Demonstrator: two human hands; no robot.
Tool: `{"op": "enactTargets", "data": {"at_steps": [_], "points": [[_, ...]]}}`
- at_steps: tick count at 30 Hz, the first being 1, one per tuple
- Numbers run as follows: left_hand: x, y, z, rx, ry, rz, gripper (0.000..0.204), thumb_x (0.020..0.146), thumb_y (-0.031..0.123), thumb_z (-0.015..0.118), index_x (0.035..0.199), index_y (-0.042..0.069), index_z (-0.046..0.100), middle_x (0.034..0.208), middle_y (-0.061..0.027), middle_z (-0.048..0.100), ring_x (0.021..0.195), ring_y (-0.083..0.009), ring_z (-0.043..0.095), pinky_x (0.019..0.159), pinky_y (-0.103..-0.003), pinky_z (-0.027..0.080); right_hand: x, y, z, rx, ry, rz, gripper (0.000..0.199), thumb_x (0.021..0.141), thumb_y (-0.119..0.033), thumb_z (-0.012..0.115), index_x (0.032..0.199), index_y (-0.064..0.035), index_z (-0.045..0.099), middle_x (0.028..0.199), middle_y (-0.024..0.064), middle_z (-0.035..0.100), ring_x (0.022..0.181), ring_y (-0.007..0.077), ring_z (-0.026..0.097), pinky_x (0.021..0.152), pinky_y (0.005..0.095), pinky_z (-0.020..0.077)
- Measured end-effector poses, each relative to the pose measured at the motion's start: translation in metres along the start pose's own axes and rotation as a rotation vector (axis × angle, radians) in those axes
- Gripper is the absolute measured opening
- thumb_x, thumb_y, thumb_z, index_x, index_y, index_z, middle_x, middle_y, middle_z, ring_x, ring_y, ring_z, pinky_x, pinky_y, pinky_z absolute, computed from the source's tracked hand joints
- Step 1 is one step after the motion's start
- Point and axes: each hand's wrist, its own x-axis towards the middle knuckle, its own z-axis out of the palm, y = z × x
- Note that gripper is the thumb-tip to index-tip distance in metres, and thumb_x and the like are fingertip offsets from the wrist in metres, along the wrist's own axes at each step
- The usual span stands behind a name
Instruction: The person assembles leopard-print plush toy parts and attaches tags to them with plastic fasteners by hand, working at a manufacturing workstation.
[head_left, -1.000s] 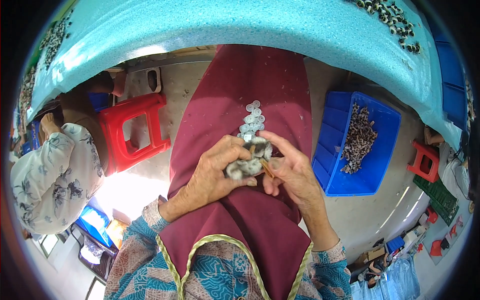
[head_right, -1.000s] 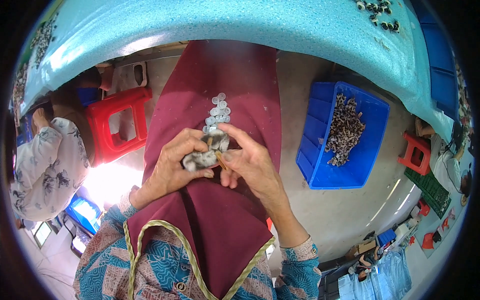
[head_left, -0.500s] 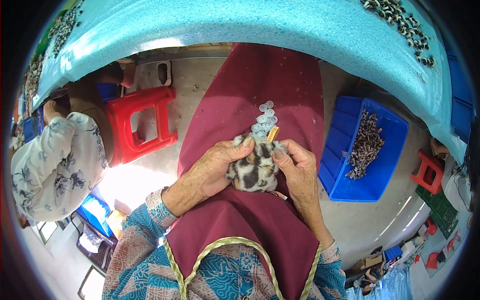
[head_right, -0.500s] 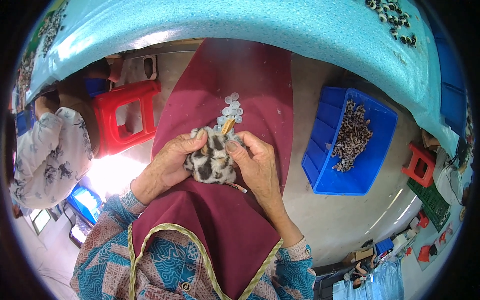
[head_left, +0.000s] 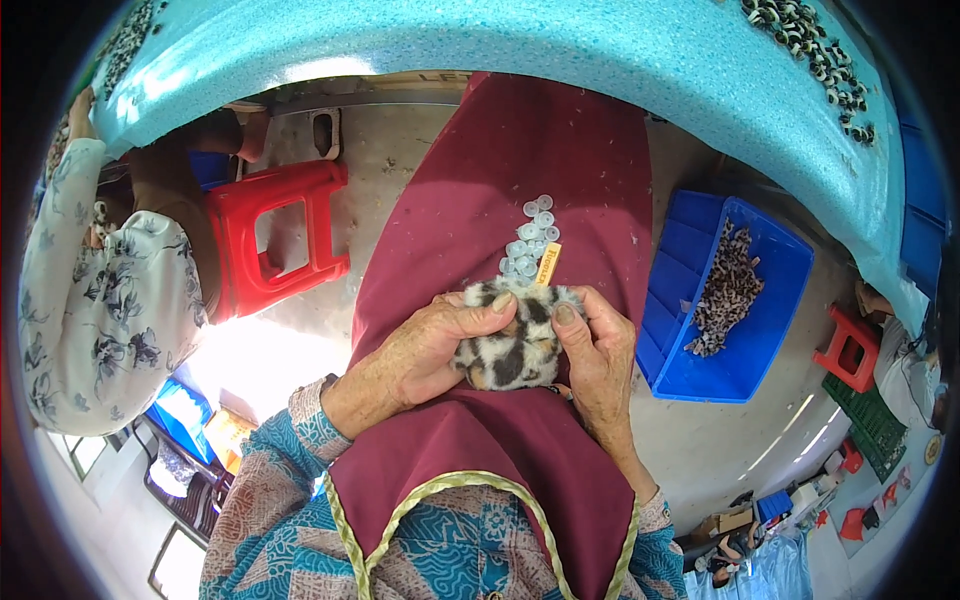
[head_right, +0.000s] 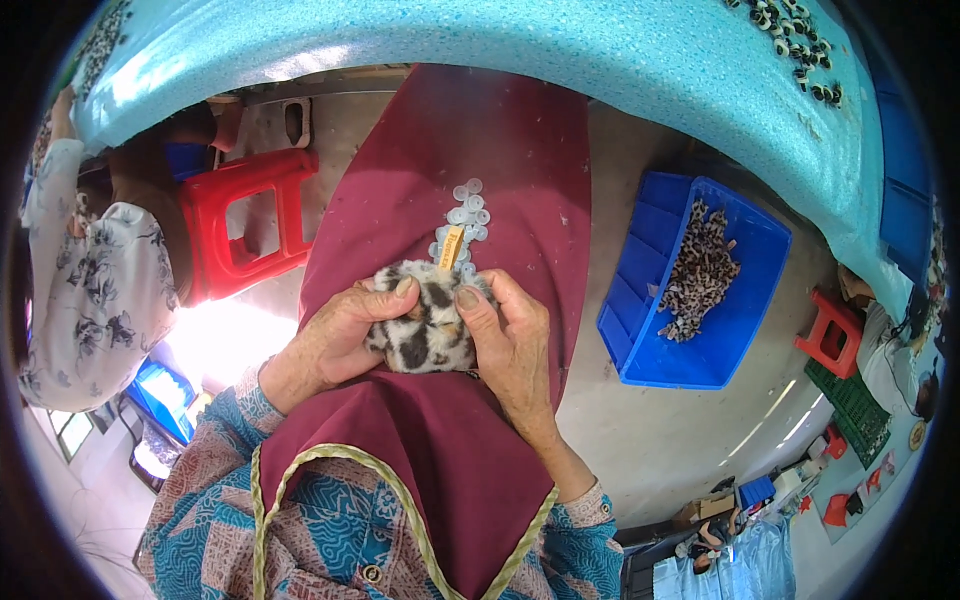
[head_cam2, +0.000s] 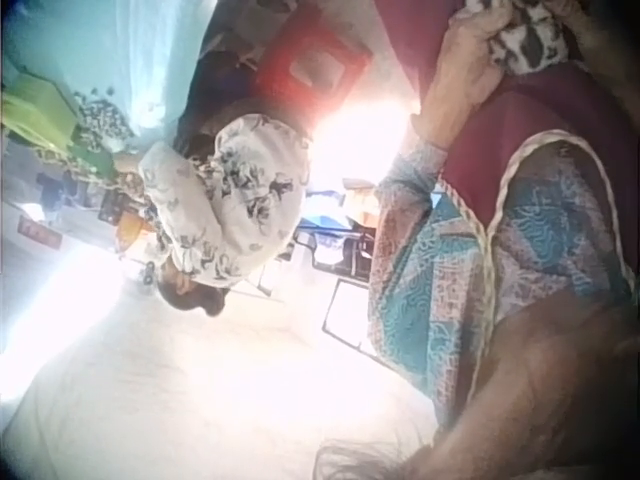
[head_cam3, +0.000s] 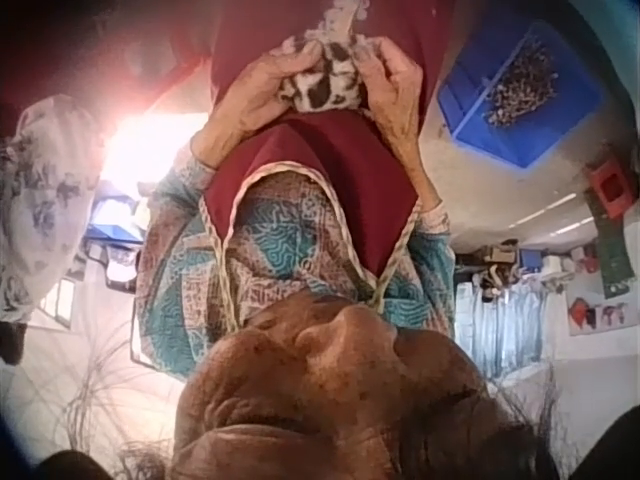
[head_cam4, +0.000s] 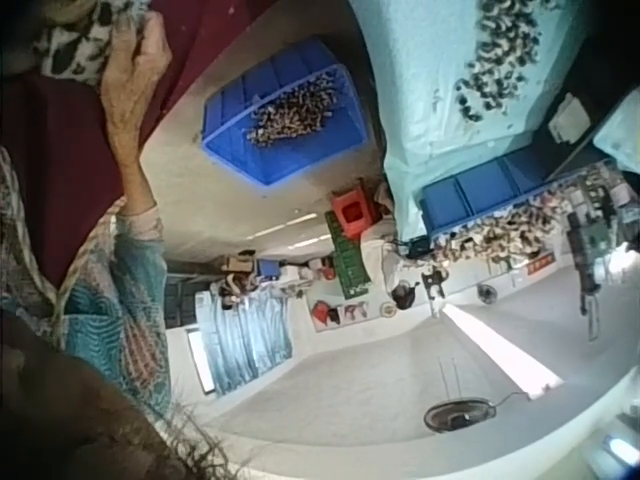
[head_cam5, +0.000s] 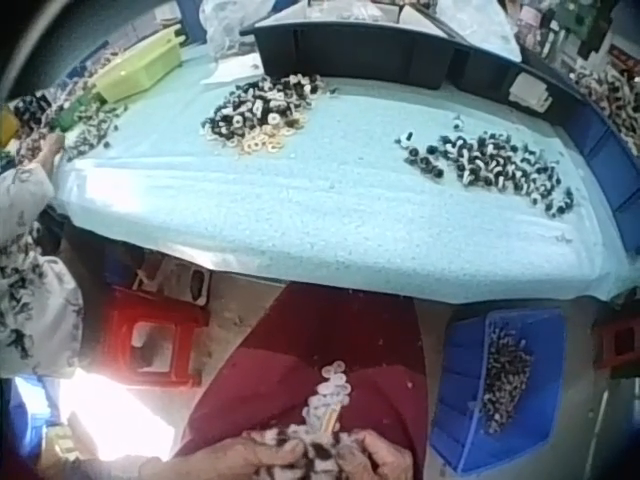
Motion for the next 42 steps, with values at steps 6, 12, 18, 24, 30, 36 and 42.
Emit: {"op": "enactTargets", "data": {"at_steps": [6, 12, 18, 24, 30, 36, 42], "points": [[-0.001, -0.006, -0.005, 0.012, -0.002, 0.026, 0.033, 0.088, 0.025, 0.057, 0.109, 0.000, 0.056, 0.099, -0.0073, 0.063, 0.089, -0.0174, 0.063, 0.082, -0.031, 0.050, -0.004, -0.002, 0.000, 0.029, 0.006, 0.037, 0.027, 0.088, -0.023, 0.055, 0.082, 0.0030, 0.055, 0.066, 0.0033, 0.054, 0.063, 0.0084, 0.048, 0.056, 0.0247, 0.0399], [-0.001, -0.007, -0.003, 0.031, -0.024, 0.042, 0.032, 0.087, 0.024, 0.057, 0.108, 0.000, 0.056, 0.098, -0.0078, 0.063, 0.088, -0.0181, 0.063, 0.081, -0.031, 0.050, -0.008, 0.003, 0.002, 0.095, 0.017, 0.059, 0.026, 0.088, -0.022, 0.055, 0.083, 0.0034, 0.056, 0.066, 0.0026, 0.055, 0.063, 0.0074, 0.049, 0.057, 0.0241, 0.0405], [-0.006, -0.007, -0.012, 0.058, -0.093, 0.049, 0.030, 0.085, 0.019, 0.060, 0.106, -0.003, 0.057, 0.097, -0.0099, 0.064, 0.088, -0.0194, 0.063, 0.081, -0.032, 0.050, -0.009, 0.008, 0.002, 0.007, -0.055, -0.056, 0.024, 0.088, -0.021, 0.055, 0.086, 0.0021, 0.057, 0.066, 0.0018, 0.055, 0.062, 0.0070, 0.049, 0.056, 0.0233, 0.0408], [-0.030, 0.019, -0.012, 0.221, -0.006, 0.241, 0.028, 0.079, 0.011, 0.065, 0.102, -0.004, 0.058, 0.095, -0.0128, 0.065, 0.082, -0.0190, 0.064, 0.075, -0.029, 0.053, 0.029, 0.000, -0.023, -0.062, -0.050, 0.000, 0.010, 0.082, -0.007, 0.058, 0.089, -0.0007, 0.061, 0.069, 0.0052, 0.061, 0.056, 0.0105, 0.056, 0.053, 0.0256, 0.0461], [-0.041, 0.027, -0.032, 0.311, 0.133, 0.358, 0.029, 0.077, 0.011, 0.067, 0.101, -0.004, 0.059, 0.092, -0.0141, 0.065, 0.078, -0.0214, 0.065, 0.074, -0.032, 0.054, 0.110, 0.017, -0.012, -0.752, -0.056, -0.609, 0.014, 0.073, 0.001, 0.057, 0.086, -0.0031, 0.062, 0.079, 0.0103, 0.062, 0.069, 0.0250, 0.061, 0.063, 0.0340, 0.0507], [-0.031, 0.015, -0.034, 0.059, 0.115, 0.288, 0.023, 0.084, 0.015, 0.061, 0.097, -0.004, 0.059, 0.090, -0.0116, 0.065, 0.079, -0.0188, 0.065, 0.070, -0.029, 0.054, 0.134, 0.029, -0.009, -1.072, -0.258, -0.524, 0.013, 0.070, -0.001, 0.057, 0.081, -0.0061, 0.062, 0.085, 0.0106, 0.060, 0.083, 0.0305, 0.059, 0.071, 0.0415, 0.0490], [-0.029, 0.015, -0.031, 0.079, 0.112, 0.342, 0.026, 0.084, 0.014, 0.060, 0.103, -0.004, 0.057, 0.093, -0.0117, 0.064, 0.085, -0.0206, 0.064, 0.078, -0.033, 0.053, 0.126, 0.027, -0.015, -1.137, -0.312, -0.653, 0.012, 0.066, -0.002, 0.055, 0.076, -0.0047, 0.060, 0.079, 0.0142, 0.059, 0.079, 0.0317, 0.059, 0.069, 0.0398, 0.0505]]}}
